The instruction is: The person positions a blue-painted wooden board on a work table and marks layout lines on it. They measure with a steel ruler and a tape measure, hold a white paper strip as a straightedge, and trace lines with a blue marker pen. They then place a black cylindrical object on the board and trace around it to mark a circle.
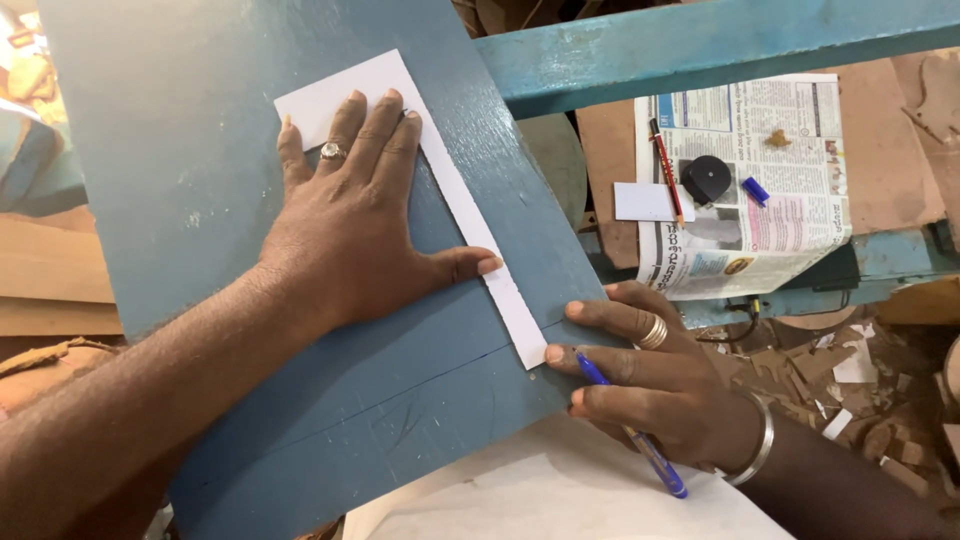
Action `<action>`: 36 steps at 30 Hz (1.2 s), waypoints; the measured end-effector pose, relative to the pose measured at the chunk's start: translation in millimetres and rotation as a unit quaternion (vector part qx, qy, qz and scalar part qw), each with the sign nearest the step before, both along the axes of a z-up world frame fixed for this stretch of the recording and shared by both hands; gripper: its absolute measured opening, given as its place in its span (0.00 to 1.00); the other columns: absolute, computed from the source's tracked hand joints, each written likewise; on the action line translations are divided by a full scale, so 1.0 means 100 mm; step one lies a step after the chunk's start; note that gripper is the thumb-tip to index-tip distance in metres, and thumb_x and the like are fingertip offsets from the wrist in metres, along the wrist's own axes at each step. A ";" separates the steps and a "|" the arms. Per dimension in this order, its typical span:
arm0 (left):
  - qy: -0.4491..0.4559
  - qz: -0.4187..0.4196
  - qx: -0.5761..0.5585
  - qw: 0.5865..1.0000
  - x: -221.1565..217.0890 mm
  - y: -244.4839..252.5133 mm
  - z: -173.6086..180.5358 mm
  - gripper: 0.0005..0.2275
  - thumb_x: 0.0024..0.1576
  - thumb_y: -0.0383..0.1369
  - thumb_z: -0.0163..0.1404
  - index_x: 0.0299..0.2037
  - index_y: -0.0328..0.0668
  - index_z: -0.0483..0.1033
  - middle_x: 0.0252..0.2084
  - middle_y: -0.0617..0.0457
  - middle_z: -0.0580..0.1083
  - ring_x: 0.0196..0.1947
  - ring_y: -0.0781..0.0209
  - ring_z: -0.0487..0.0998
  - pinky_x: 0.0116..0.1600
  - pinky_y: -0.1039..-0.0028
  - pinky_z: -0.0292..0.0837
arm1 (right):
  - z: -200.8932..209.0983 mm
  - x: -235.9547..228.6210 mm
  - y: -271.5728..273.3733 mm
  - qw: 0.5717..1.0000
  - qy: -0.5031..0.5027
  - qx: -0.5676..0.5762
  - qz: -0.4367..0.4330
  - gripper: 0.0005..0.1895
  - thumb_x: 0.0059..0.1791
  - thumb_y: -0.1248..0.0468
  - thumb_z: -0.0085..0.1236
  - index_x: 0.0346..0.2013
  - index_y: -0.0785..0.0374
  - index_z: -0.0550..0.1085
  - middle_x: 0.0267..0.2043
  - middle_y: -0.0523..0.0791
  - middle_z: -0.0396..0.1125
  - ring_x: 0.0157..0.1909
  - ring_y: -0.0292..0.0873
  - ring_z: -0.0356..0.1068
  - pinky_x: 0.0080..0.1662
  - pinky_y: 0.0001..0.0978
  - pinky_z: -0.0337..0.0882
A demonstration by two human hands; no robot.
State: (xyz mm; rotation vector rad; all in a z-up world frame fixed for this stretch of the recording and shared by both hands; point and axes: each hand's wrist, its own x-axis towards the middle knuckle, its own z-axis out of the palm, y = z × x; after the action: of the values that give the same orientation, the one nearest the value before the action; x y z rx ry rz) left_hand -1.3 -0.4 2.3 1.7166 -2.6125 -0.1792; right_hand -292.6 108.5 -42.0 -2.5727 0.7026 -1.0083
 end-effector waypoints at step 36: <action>0.016 -0.017 -0.021 0.999 0.03 0.00 -0.04 0.56 0.45 0.74 0.43 0.73 0.33 0.47 0.76 0.33 0.45 0.77 0.38 0.34 0.68 0.34 0.20 | -0.02 -0.04 -0.01 1.000 0.003 0.003 0.013 0.11 0.48 0.58 0.68 0.39 0.48 0.72 0.59 0.42 0.72 0.68 0.53 0.65 0.70 0.58 0.55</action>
State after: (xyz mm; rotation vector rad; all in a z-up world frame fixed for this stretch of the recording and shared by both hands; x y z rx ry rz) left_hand 1.7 -0.6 -1.9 1.6429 -2.6033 -0.1493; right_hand -296.7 107.5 -44.5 -2.5741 0.6706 -0.9895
